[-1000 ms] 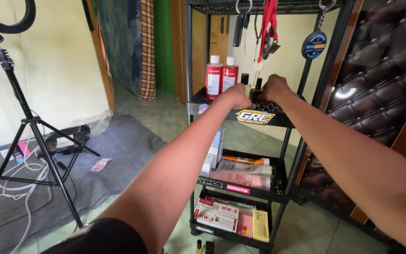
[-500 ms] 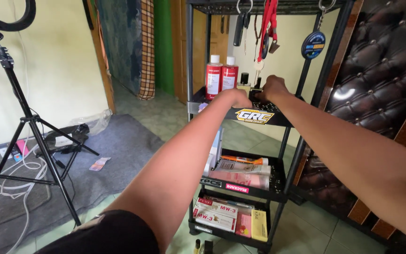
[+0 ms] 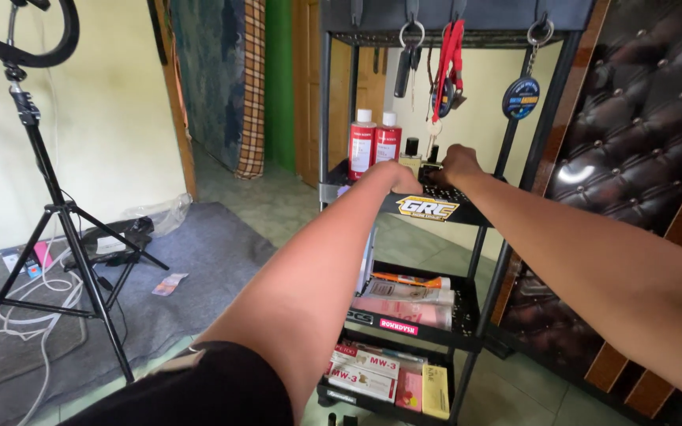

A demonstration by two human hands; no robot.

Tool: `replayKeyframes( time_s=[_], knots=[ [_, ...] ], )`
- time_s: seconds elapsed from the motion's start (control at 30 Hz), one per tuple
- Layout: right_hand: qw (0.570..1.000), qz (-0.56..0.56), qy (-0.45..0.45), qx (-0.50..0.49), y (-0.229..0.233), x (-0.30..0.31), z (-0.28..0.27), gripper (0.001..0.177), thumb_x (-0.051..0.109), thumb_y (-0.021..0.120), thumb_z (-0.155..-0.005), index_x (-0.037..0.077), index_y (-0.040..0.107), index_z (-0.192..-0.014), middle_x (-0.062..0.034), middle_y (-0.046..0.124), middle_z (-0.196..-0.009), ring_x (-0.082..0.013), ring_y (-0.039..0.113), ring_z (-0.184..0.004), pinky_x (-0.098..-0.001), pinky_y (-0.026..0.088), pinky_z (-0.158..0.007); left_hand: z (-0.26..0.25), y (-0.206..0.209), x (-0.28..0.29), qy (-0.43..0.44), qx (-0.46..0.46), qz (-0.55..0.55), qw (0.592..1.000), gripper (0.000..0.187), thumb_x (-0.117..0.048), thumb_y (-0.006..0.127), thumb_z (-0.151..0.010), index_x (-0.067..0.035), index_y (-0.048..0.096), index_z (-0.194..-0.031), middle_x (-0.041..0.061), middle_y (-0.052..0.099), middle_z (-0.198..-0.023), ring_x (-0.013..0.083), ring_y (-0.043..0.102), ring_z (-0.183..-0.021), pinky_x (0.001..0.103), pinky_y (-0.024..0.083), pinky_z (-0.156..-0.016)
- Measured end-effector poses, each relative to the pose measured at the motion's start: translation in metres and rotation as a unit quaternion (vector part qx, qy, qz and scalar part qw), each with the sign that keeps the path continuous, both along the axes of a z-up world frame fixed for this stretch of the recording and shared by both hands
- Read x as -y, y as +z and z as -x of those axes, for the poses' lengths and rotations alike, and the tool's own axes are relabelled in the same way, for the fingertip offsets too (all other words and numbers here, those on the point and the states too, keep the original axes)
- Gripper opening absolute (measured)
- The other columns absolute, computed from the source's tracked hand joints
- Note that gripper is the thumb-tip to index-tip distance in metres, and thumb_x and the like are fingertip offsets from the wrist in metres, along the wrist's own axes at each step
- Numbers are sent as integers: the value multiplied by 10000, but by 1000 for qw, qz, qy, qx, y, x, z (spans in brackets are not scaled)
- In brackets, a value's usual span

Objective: Organizing and cleaning various cosmetic or cleaning bottles and placing them on a black tiered rolling shelf.

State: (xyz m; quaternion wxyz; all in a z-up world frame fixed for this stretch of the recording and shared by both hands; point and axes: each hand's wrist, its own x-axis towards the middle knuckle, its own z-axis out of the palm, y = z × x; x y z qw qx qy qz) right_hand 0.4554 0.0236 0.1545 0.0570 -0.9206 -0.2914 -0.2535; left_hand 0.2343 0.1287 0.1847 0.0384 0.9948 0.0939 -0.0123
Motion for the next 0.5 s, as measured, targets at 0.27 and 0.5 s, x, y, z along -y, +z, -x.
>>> replayKeyframes(
  time_s=[0.27, 0.5],
  knots=[
    [999, -22, 6, -27, 2, 4, 8, 574, 525, 910, -706, -3, 777, -887, -198, 764, -932, -348, 747, -910, -399, 599, -812, 80, -24, 36, 6, -11, 29, 999, 629, -524, 636, -841, -143, 677, -1341, 83, 625, -1410, 242, 644, -1195, 363, 519, -982],
    [1000, -18, 4, -3, 2, 1, 9, 654, 529, 929, -689, -48, 753, -943, -238, 747, -963, -383, 733, -924, -421, 612, -802, 95, -29, 34, 13, -18, 60, 998, 616, -541, 633, -844, -140, 701, -1307, 79, 665, -1364, 228, 665, -1163, 363, 528, -959]
  ],
)
